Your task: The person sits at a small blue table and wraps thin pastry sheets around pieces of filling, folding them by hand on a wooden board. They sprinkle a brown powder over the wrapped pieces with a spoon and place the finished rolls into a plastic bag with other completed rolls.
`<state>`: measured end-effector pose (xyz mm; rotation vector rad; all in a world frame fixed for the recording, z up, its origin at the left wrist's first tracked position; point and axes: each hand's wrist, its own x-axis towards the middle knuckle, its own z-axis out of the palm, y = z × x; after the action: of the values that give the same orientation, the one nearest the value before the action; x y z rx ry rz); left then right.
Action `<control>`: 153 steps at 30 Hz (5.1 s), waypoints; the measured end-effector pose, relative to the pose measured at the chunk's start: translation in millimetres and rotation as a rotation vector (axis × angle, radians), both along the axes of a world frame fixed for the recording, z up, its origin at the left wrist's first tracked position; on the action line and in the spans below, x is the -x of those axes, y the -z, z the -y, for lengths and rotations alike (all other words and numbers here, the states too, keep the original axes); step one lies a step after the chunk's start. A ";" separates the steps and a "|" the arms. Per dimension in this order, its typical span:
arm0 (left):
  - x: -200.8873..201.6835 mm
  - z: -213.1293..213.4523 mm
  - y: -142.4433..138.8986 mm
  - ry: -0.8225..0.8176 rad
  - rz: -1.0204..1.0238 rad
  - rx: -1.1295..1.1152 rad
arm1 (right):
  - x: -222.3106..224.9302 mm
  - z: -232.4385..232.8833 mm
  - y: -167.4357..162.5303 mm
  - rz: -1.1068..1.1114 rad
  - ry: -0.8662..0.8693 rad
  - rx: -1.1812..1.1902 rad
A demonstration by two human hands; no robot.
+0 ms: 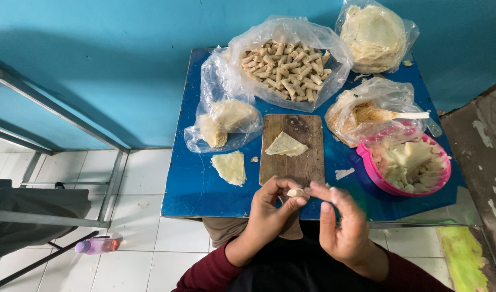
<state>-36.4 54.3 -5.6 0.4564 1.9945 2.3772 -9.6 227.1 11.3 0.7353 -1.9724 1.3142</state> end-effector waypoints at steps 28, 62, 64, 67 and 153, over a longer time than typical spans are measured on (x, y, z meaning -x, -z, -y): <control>1.3 64.5 15.3 -0.008 -0.030 -0.085 | 129.3 52.3 19.0 0.292 0.274 -0.782; 9.8 74.0 32.5 -0.066 0.142 -0.184 | 129.9 63.2 19.5 0.092 0.344 -1.047; 9.6 73.7 32.1 -0.064 0.156 -0.204 | 129.9 64.8 20.3 0.093 0.383 -1.067; 8.5 73.7 29.8 -0.062 0.148 -0.222 | 129.6 68.2 21.6 0.076 0.448 -1.117; 142.5 49.4 4.7 -0.199 -0.443 1.134 | 142.3 -124.3 -63.5 0.416 0.655 -0.789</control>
<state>-178.9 4.9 -10.3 0.7355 3.1954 0.8536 -151.9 351.4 74.8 0.0756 -2.7685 0.2807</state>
